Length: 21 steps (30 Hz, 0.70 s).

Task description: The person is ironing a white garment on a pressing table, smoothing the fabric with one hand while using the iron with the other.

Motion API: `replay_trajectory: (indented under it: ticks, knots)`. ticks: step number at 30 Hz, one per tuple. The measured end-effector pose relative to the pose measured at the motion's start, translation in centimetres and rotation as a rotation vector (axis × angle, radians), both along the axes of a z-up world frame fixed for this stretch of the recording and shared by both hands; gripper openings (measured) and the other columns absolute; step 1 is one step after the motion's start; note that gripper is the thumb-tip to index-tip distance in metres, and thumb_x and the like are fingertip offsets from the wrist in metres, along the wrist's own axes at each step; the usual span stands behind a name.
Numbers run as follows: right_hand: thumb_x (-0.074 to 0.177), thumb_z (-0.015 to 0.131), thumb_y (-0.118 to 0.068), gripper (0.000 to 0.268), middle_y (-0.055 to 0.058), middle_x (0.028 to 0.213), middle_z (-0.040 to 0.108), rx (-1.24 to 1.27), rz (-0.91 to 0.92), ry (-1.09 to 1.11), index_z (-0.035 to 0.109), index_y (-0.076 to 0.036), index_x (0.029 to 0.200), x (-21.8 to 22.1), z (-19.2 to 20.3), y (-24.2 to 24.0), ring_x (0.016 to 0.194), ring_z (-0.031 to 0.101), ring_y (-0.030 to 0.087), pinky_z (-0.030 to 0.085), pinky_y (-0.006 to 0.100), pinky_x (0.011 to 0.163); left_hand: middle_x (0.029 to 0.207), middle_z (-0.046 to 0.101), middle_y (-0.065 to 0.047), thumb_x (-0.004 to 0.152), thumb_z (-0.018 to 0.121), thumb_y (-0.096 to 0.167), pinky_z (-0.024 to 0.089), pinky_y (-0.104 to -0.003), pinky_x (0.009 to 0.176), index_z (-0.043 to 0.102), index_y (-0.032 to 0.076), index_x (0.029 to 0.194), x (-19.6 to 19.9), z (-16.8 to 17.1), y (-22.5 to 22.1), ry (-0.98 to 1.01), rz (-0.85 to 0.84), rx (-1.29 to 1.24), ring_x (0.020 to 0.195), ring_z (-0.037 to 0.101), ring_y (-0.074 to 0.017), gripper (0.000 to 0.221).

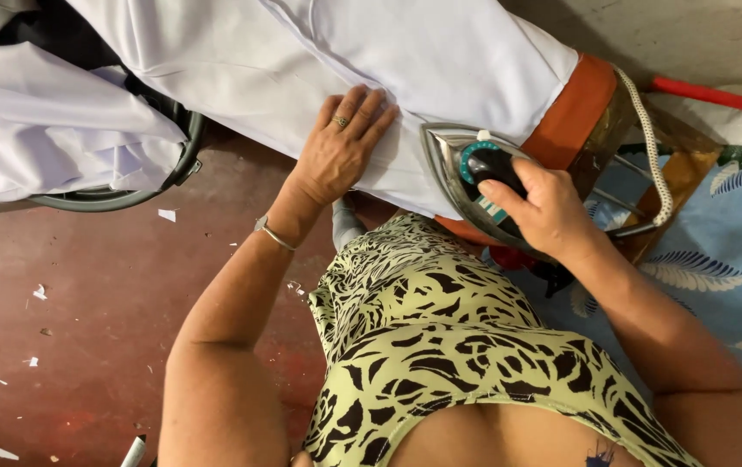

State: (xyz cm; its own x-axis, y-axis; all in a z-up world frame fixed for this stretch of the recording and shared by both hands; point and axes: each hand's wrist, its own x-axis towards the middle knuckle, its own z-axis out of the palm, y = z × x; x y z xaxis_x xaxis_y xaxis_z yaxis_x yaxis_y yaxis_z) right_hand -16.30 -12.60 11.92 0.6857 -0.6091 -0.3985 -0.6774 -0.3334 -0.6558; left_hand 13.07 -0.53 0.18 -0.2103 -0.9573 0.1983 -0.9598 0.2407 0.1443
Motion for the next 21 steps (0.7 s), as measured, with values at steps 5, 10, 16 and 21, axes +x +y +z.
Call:
replay_trajectory:
  ticks: [5,10,16,21]
  knots:
    - [0.102,0.062,-0.038,0.034,0.003,0.066,0.062,0.016,-0.018,0.030,0.064,-0.004,0.099,-0.1,1.5,-0.7,0.059,0.056,0.014,0.044,0.033,0.056,0.154,0.047,-0.022,0.103,0.052,0.016,0.043,-0.053,0.110,0.044,0.013,0.156,0.2,0.7,-0.2,-0.027,-0.017,0.063,0.138,0.047,-0.0416,0.053]
    - [0.102,0.060,-0.038,0.037,0.004,0.078,0.070,0.021,0.013,0.019,0.066,-0.002,0.109,1.7,2.4,-0.5,0.066,0.063,0.016,0.048,0.033,0.061,0.154,0.048,-0.021,0.104,0.047,0.015,0.040,-0.052,0.109,0.051,0.015,0.153,0.5,1.5,-0.2,-0.026,-0.045,0.094,0.137,0.047,-0.0402,0.049]
    - [0.103,0.057,-0.045,0.046,0.013,0.068,0.063,-0.022,0.083,0.084,0.057,-0.001,0.093,2.6,0.3,-0.7,0.058,0.063,0.030,0.041,0.043,0.053,0.161,0.041,-0.022,0.109,0.043,0.015,0.036,-0.053,0.119,0.038,0.006,0.160,0.0,0.9,0.5,-0.021,0.016,0.103,0.148,0.037,-0.0416,0.052]
    - [0.105,0.055,-0.044,0.044,0.011,0.066,0.060,-0.031,0.071,0.032,0.059,-0.001,0.092,3.6,0.6,-0.7,0.057,0.059,0.026,0.040,0.040,0.054,0.159,0.043,-0.023,0.111,0.042,0.017,0.033,-0.057,0.121,0.043,0.005,0.158,0.2,0.9,0.4,0.008,0.054,0.065,0.148,0.035,-0.0447,0.048]
